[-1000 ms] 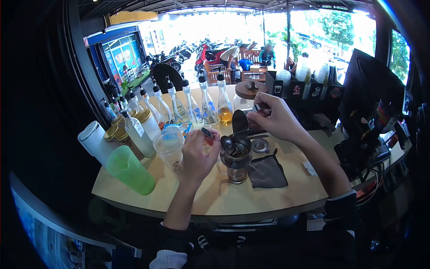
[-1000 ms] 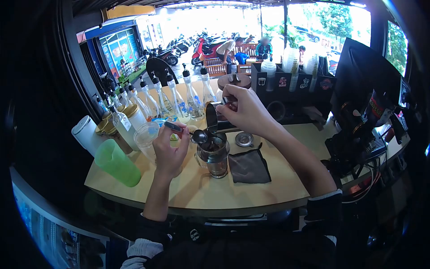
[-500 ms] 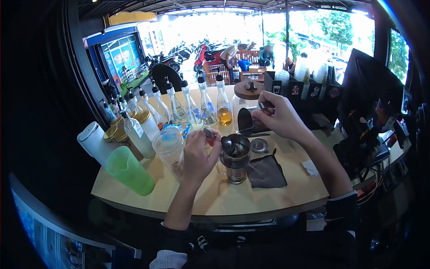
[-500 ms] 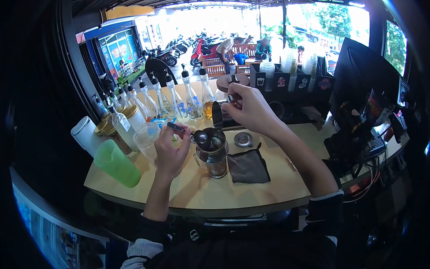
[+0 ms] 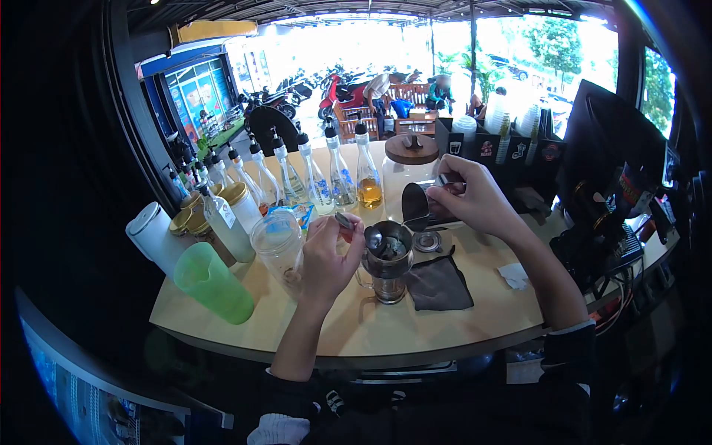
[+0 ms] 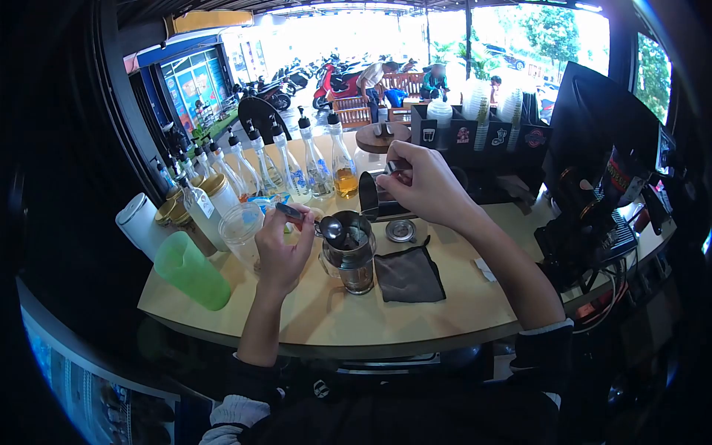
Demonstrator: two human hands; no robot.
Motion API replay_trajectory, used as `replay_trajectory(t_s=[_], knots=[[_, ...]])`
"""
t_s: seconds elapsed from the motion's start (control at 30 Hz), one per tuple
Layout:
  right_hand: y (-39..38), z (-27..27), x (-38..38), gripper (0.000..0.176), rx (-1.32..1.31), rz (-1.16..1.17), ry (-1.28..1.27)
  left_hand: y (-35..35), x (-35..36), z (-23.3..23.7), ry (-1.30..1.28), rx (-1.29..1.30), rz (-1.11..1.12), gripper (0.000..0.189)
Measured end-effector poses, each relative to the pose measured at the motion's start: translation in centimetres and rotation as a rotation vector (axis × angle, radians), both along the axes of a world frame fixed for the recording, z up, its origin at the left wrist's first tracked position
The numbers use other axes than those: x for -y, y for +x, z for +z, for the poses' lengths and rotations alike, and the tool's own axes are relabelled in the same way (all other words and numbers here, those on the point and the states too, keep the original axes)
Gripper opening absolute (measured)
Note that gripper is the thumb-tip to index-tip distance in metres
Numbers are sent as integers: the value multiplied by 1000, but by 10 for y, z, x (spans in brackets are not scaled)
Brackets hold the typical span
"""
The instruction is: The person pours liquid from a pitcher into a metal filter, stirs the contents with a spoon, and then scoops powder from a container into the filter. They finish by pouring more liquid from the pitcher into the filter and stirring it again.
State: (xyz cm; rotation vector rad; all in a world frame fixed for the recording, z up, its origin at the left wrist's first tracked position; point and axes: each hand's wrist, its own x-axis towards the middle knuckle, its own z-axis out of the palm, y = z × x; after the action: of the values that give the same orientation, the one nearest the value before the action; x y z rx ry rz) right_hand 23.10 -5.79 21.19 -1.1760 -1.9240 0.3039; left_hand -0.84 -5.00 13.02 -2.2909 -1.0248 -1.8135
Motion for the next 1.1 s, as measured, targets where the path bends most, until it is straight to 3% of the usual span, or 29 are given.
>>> replay_trajectory(t_s=[0.57, 1.1], knots=[[-22, 4, 8, 26, -42, 101, 4, 1, 5, 2, 17, -21, 19, 9], [4, -7, 4, 23, -68, 32, 20, 3, 4, -1, 7, -24, 8, 9]])
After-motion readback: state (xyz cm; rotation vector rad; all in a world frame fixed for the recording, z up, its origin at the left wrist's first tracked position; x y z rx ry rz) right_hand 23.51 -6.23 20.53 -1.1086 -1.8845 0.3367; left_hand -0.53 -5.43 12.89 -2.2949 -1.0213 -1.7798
